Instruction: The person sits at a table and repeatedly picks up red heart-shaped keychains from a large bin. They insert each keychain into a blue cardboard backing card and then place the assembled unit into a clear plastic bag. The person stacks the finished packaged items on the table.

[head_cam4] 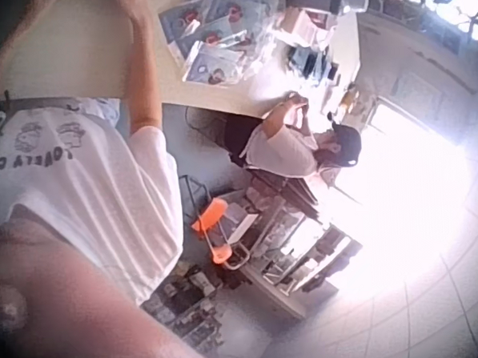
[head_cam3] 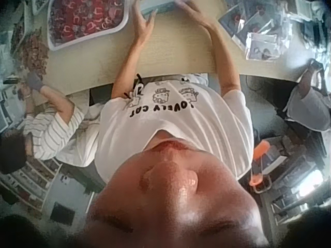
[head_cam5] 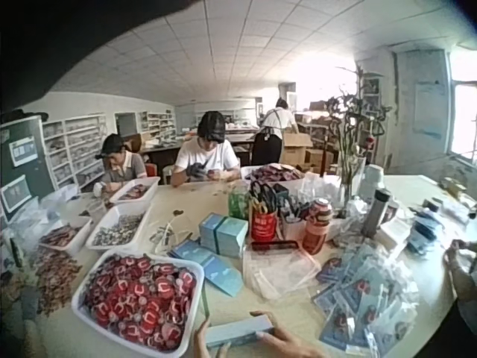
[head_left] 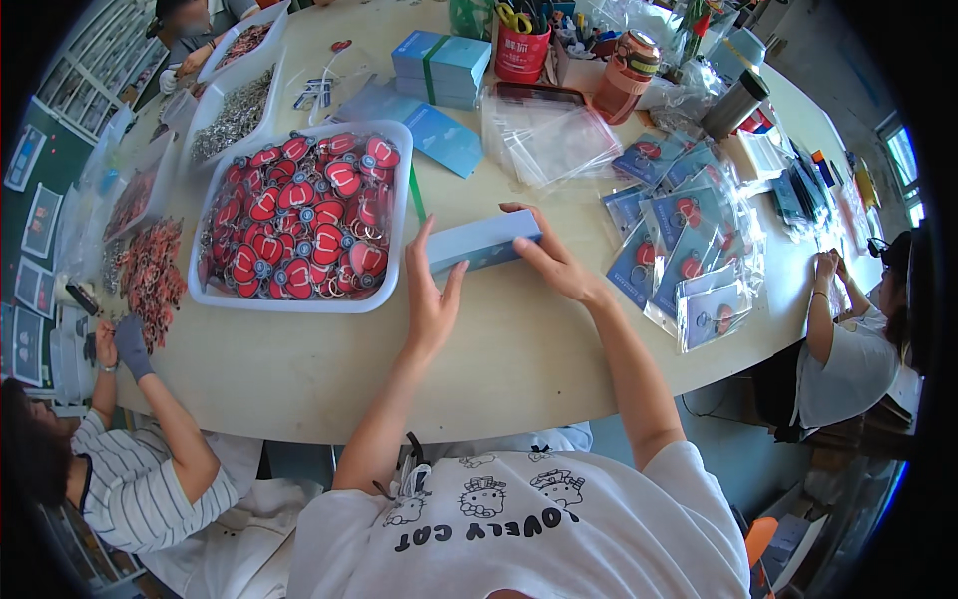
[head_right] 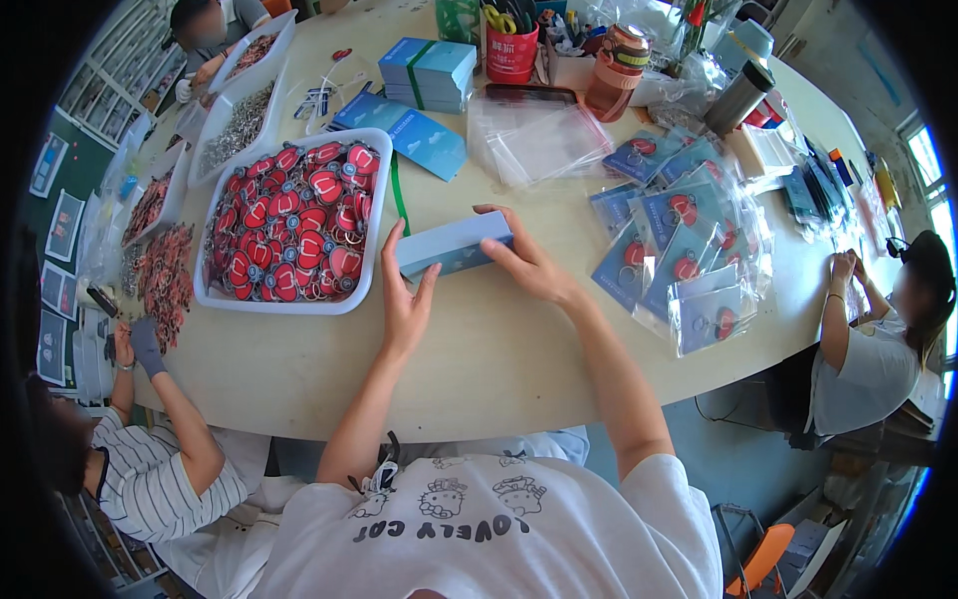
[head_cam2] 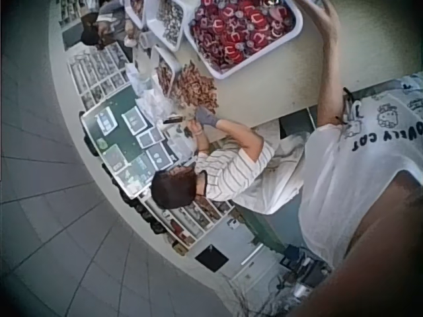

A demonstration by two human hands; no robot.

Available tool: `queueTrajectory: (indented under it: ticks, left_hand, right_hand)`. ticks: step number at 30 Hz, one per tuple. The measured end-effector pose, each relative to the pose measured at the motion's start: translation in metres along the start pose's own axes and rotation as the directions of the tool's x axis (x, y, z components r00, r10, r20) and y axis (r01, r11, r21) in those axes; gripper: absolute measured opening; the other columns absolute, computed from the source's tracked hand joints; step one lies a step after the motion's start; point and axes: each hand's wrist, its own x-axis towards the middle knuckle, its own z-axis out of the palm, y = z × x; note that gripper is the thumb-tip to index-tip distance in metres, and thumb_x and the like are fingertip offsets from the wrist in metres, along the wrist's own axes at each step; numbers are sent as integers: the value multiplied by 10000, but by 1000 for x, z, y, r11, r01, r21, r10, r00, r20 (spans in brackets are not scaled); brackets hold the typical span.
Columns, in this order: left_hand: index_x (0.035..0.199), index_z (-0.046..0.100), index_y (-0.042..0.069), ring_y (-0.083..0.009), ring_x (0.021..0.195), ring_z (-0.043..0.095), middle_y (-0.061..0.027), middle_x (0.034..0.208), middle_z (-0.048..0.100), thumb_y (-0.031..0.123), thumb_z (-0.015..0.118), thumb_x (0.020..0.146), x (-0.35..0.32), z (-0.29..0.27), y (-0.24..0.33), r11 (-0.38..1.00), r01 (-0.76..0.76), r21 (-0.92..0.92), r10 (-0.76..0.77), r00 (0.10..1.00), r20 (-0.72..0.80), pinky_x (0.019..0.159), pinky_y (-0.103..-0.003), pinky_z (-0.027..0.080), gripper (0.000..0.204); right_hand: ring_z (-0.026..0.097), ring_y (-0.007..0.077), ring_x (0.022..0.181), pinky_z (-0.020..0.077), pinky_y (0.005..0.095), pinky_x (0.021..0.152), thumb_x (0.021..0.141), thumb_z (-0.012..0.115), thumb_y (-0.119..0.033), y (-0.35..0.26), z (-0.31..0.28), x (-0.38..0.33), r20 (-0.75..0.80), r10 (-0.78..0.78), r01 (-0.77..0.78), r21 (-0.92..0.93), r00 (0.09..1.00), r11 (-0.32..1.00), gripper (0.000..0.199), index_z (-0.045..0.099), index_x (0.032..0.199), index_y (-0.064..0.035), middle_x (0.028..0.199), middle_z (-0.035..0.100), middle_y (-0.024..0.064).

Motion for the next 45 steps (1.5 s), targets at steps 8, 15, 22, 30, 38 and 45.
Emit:
queueTrajectory:
  ticks: [8,15,22,30,38,45]
  left_hand:
    - [1255,455,45,-153,1080,511,-72,1155,538,105,683,867,-8,15,48,641,501,-582,-567,820,82,938,-293,405,454]
    - [1286,364,64,-175,1131,472,-87,1236,475,228,685,886,-34,39,84,474,413,-777,-735,671,-92,938,-323,399,538]
    - [1337,293,89,-190,1183,460,-113,1293,449,194,680,887,-88,26,85,589,516,-622,-623,780,58,963,-351,397,603]
    - [1082,588,18,-181,981,565,-93,1122,600,67,662,853,-76,-101,82,968,137,211,-128,990,-57,819,-285,434,246]
    - [1001,627,35,-283,794,567,-91,845,651,192,638,866,73,-109,21,734,-98,672,151,988,-21,744,-401,430,208]
    - [1173,585,46,-255,825,576,-47,813,645,195,638,870,63,-91,25,720,-105,686,197,979,-57,786,-407,408,342]
  right_hand:
    - [519,172,1128,406,307,972,940,591,-355,-25,-17,-7,-50,166,-166,15,985,986,643,338,1445,-49,1288,528,126]
    - [462,198,1213,371,341,1024,942,575,-366,-28,-5,-22,-58,171,-149,267,984,952,625,349,1442,-68,1357,458,131]
    - [500,168,1146,407,322,981,849,654,-96,-17,3,-16,102,302,-318,382,948,868,579,421,1376,-42,1273,515,104]
    - [555,193,1092,430,313,962,818,655,-85,-16,22,-19,321,314,-324,-25,893,946,560,455,1336,-17,1224,563,103]
    - [385,244,1301,351,369,1043,836,682,-176,-8,18,-10,215,-114,194,-406,970,893,548,475,1324,-38,1395,422,142]
    - [610,177,1029,468,330,881,941,585,-176,-26,13,23,90,-55,72,-196,994,978,407,498,1322,-63,1250,550,92]
